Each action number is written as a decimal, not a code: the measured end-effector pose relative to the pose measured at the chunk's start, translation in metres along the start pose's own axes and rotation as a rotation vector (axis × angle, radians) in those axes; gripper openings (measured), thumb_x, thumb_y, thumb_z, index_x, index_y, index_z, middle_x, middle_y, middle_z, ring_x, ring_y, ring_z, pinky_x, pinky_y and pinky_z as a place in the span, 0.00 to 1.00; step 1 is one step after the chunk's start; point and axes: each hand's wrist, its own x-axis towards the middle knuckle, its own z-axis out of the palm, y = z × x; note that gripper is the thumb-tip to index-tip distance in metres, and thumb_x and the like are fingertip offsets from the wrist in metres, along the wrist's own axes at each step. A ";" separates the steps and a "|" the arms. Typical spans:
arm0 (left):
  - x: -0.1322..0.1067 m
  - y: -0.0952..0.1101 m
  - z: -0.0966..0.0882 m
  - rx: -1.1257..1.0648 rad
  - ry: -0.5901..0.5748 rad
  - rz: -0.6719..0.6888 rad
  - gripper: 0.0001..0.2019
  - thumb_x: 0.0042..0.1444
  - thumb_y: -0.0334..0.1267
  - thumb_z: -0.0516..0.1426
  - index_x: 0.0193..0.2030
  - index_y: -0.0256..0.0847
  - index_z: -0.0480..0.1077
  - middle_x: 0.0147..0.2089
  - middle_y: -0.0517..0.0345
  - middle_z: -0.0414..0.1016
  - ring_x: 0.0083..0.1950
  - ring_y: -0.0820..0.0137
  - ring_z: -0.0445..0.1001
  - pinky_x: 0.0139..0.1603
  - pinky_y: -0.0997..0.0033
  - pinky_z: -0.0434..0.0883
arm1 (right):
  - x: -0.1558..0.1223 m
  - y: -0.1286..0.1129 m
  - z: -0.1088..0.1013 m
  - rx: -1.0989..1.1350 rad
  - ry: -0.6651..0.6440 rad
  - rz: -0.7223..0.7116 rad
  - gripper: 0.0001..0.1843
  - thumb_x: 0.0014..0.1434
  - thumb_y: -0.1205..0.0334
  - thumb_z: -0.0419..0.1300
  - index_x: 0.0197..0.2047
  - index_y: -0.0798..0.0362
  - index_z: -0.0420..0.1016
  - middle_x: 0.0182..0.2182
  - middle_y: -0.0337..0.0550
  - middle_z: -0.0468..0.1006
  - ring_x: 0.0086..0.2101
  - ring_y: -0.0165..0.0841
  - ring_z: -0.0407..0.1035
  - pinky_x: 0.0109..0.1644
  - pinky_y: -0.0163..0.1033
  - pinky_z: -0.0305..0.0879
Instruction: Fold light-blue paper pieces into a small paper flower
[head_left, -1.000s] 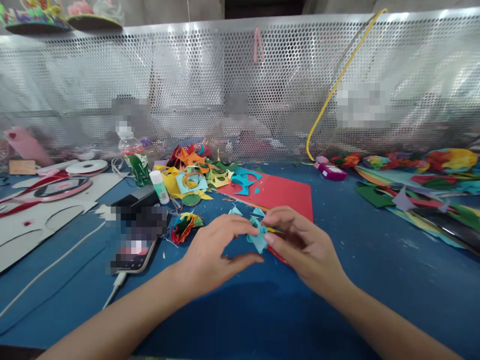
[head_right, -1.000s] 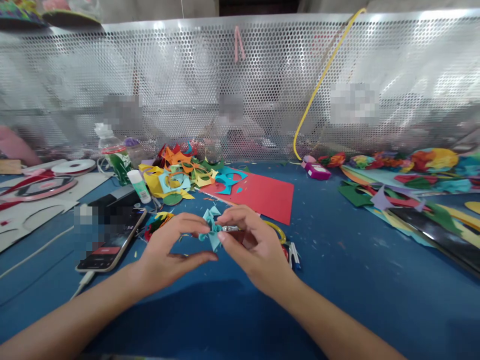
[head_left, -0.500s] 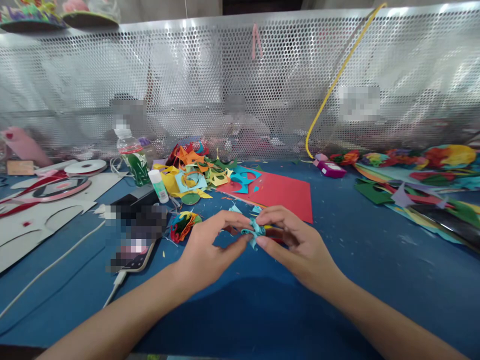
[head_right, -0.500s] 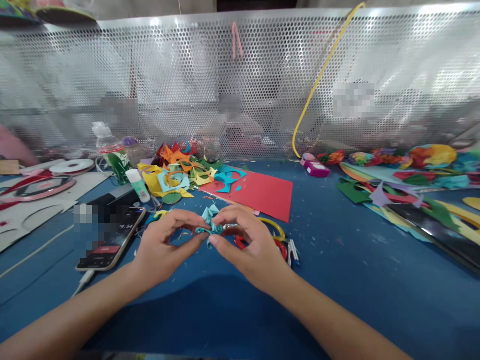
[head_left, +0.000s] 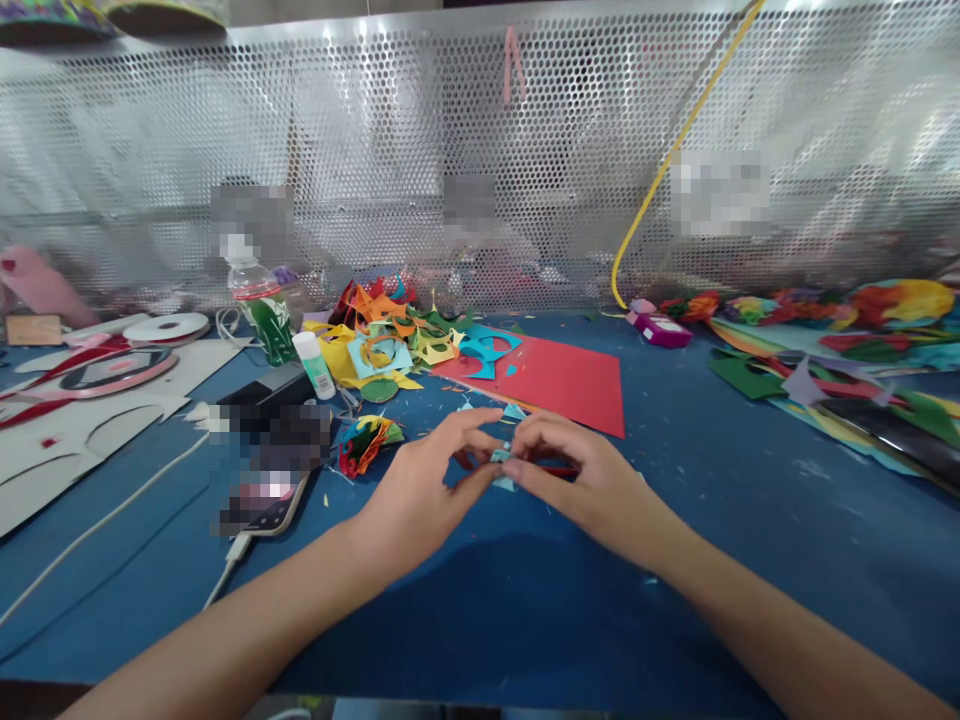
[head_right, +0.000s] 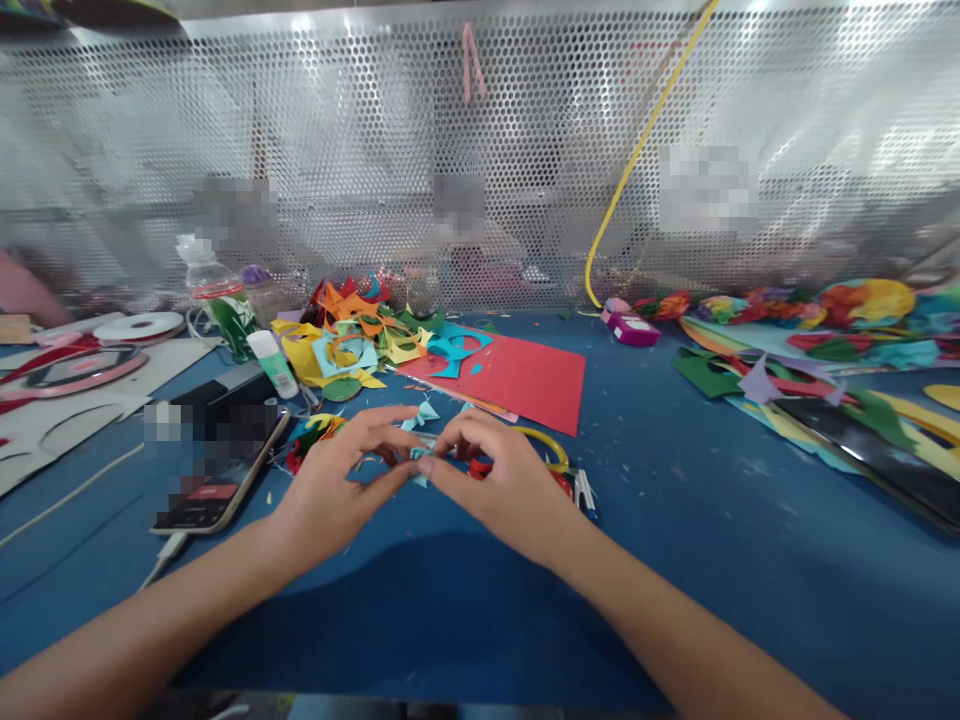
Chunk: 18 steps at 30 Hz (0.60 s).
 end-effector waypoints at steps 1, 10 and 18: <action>0.000 0.000 0.000 -0.004 -0.012 0.000 0.18 0.54 0.31 0.55 0.52 0.43 0.61 0.39 0.58 0.76 0.35 0.72 0.74 0.38 0.72 0.72 | 0.001 0.002 -0.001 0.018 -0.042 0.037 0.09 0.55 0.57 0.57 0.28 0.52 0.68 0.27 0.38 0.67 0.28 0.28 0.63 0.30 0.34 0.63; 0.003 -0.004 -0.002 0.015 -0.091 -0.037 0.17 0.55 0.32 0.55 0.51 0.45 0.62 0.35 0.59 0.77 0.37 0.69 0.75 0.39 0.70 0.71 | 0.004 0.014 -0.007 0.038 -0.217 0.032 0.07 0.57 0.58 0.56 0.29 0.51 0.71 0.30 0.39 0.72 0.32 0.31 0.68 0.34 0.36 0.65; 0.006 -0.001 -0.002 -0.117 -0.142 -0.122 0.16 0.50 0.29 0.57 0.47 0.40 0.65 0.32 0.60 0.76 0.32 0.72 0.75 0.37 0.72 0.73 | 0.004 0.014 -0.003 -0.071 -0.148 -0.021 0.09 0.57 0.63 0.55 0.25 0.52 0.68 0.26 0.37 0.70 0.30 0.30 0.65 0.34 0.35 0.63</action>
